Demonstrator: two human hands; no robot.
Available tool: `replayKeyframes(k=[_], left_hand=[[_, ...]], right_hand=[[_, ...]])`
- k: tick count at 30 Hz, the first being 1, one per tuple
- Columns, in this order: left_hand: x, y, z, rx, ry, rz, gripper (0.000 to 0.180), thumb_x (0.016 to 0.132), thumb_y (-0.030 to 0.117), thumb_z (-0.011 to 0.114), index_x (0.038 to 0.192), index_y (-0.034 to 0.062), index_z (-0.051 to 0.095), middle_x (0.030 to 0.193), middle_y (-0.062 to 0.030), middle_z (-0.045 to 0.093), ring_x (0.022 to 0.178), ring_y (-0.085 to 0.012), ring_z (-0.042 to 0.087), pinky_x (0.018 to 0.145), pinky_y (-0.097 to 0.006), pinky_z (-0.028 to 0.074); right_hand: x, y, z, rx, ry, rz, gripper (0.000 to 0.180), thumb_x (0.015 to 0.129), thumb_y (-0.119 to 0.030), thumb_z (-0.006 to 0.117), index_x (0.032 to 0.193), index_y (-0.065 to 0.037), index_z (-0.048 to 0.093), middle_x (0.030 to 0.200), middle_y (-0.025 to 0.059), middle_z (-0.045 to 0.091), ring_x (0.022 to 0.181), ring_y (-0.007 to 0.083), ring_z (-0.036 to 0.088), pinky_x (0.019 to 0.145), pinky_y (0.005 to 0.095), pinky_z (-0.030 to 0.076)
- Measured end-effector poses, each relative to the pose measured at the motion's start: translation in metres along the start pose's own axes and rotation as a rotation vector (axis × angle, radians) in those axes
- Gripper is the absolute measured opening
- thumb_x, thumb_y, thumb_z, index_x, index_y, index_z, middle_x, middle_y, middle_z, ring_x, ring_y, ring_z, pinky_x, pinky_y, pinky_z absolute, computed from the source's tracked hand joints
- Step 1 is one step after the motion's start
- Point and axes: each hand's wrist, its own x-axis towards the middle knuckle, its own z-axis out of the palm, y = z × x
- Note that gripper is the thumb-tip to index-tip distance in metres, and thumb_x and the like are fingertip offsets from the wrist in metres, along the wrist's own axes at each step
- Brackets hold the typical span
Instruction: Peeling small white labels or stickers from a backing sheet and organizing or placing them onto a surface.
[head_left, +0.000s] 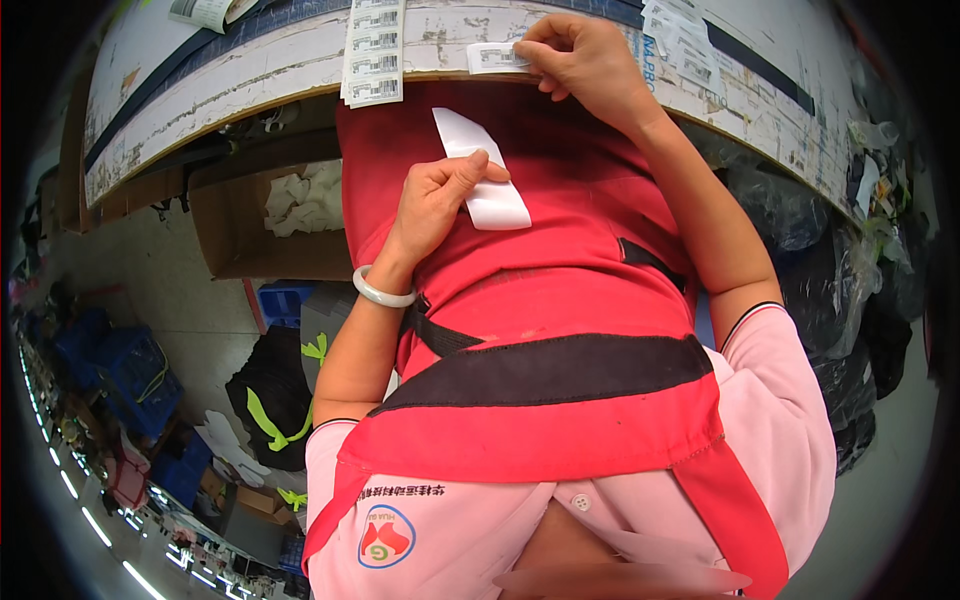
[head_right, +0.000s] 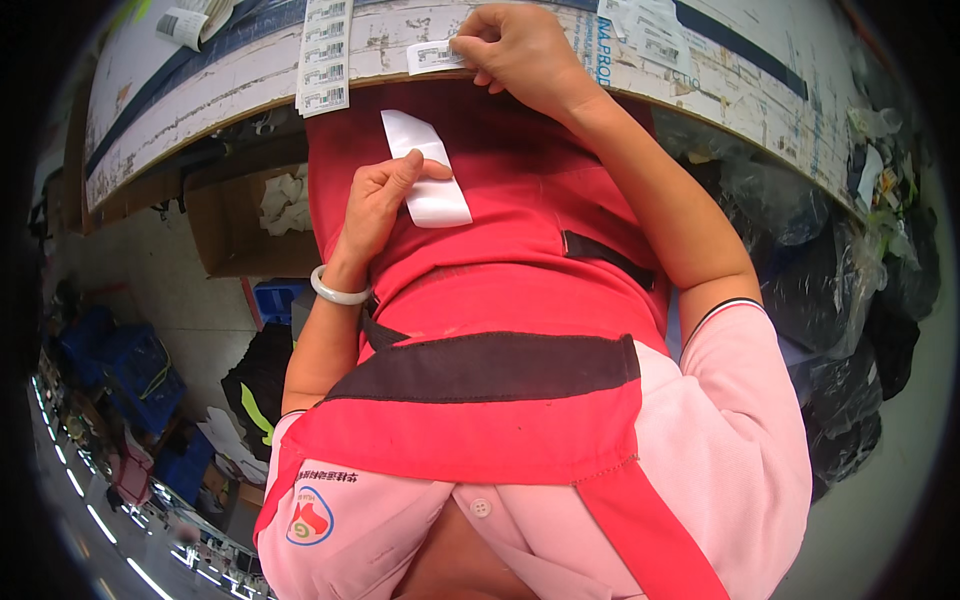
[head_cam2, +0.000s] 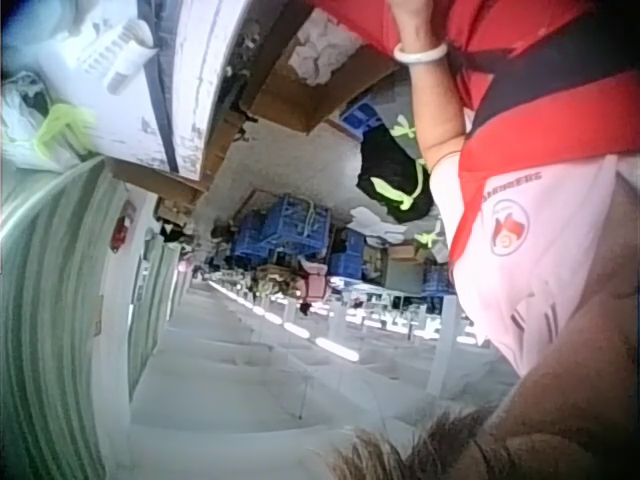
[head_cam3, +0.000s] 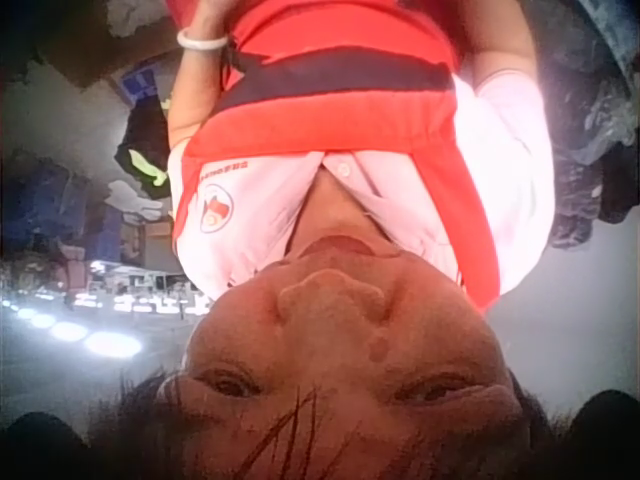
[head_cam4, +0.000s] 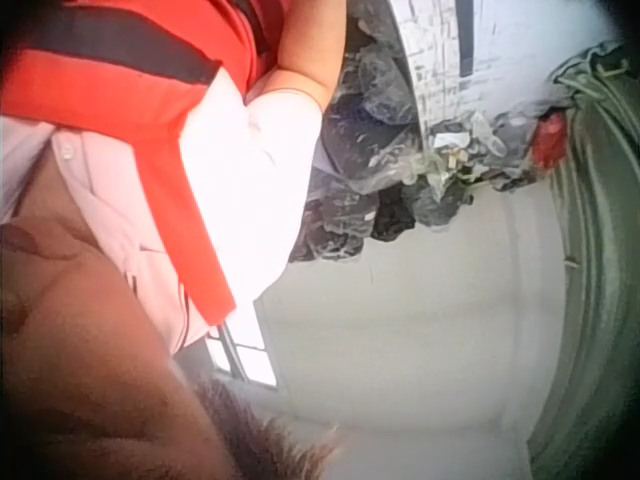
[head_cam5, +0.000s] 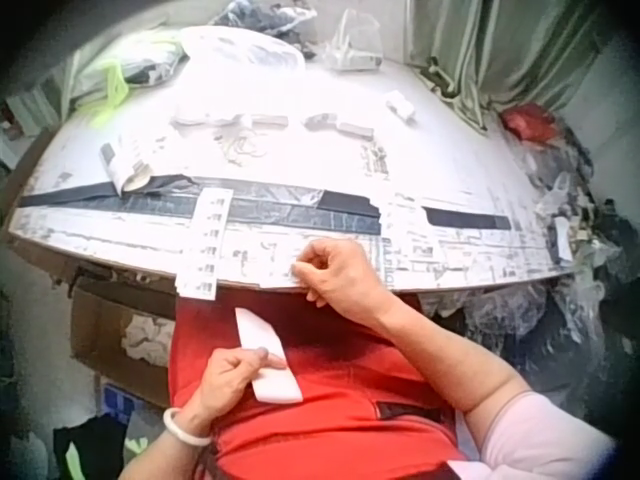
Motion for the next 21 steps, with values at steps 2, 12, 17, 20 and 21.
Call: replayKeyframes(k=[2, 12, 17, 20, 21], left_hand=[[0.000, 0.001, 0.000, 0.003, 0.007, -0.006, 0.043, 0.098, 0.035, 0.053, 0.093, -0.0036, 0.071, 0.079, -0.0031, 0.066, 0.068, -0.0057, 0.054, 0.061, -0.021, 0.043], [-0.004, 0.009, 0.004, -0.005, 0.043, -0.040, 0.021, 0.093, 0.014, 0.061, 0.098, -0.0043, 0.070, 0.088, -0.0040, 0.069, 0.079, -0.0074, 0.060, 0.071, -0.021, 0.047], [-0.001, 0.004, 0.001, -0.111, 0.013, -0.053, 0.019, 0.093, 0.011, 0.061, 0.103, -0.0036, 0.068, 0.094, -0.0052, 0.068, 0.084, -0.0083, 0.060, 0.074, -0.021, 0.047], [-0.003, 0.006, -0.001, -0.135, 0.007, -0.056, 0.020, 0.092, 0.011, 0.062, 0.104, -0.0029, 0.068, 0.097, -0.0058, 0.068, 0.086, -0.0090, 0.060, 0.076, -0.021, 0.047], [-0.006, 0.009, -0.003, -0.159, 0.009, -0.069, 0.019, 0.092, 0.011, 0.061, 0.105, -0.0026, 0.067, 0.098, -0.0060, 0.068, 0.087, -0.0093, 0.060, 0.076, -0.022, 0.048]], right_hand=[[0.001, -0.002, 0.001, -0.015, -0.004, 0.000, 0.021, 0.091, -0.023, 0.065, 0.094, -0.002, 0.066, 0.073, -0.0002, 0.061, 0.060, 0.0048, 0.057, 0.053, 0.0188, 0.049], [-0.032, 0.025, -0.076, 0.211, 0.182, -0.133, 0.021, 0.094, -0.022, 0.061, 0.100, -0.002, 0.066, 0.075, -0.0004, 0.062, 0.059, 0.0049, 0.056, 0.052, 0.0184, 0.045], [-0.041, 0.073, -0.140, -0.115, 0.495, 0.001, 0.023, 0.086, -0.026, 0.070, 0.093, -0.004, 0.067, 0.073, 0.0009, 0.064, 0.059, 0.0062, 0.057, 0.053, 0.0210, 0.045], [-0.038, 0.096, -0.139, -0.397, 0.531, 0.103, 0.035, 0.076, -0.034, 0.077, 0.093, -0.006, 0.066, 0.070, 0.0017, 0.063, 0.061, 0.0108, 0.059, 0.058, 0.0273, 0.047], [-0.038, 0.100, -0.140, -0.443, 0.571, 0.124, 0.038, 0.075, -0.036, 0.077, 0.096, -0.006, 0.065, 0.069, 0.0017, 0.062, 0.062, 0.0123, 0.060, 0.059, 0.0284, 0.048]])
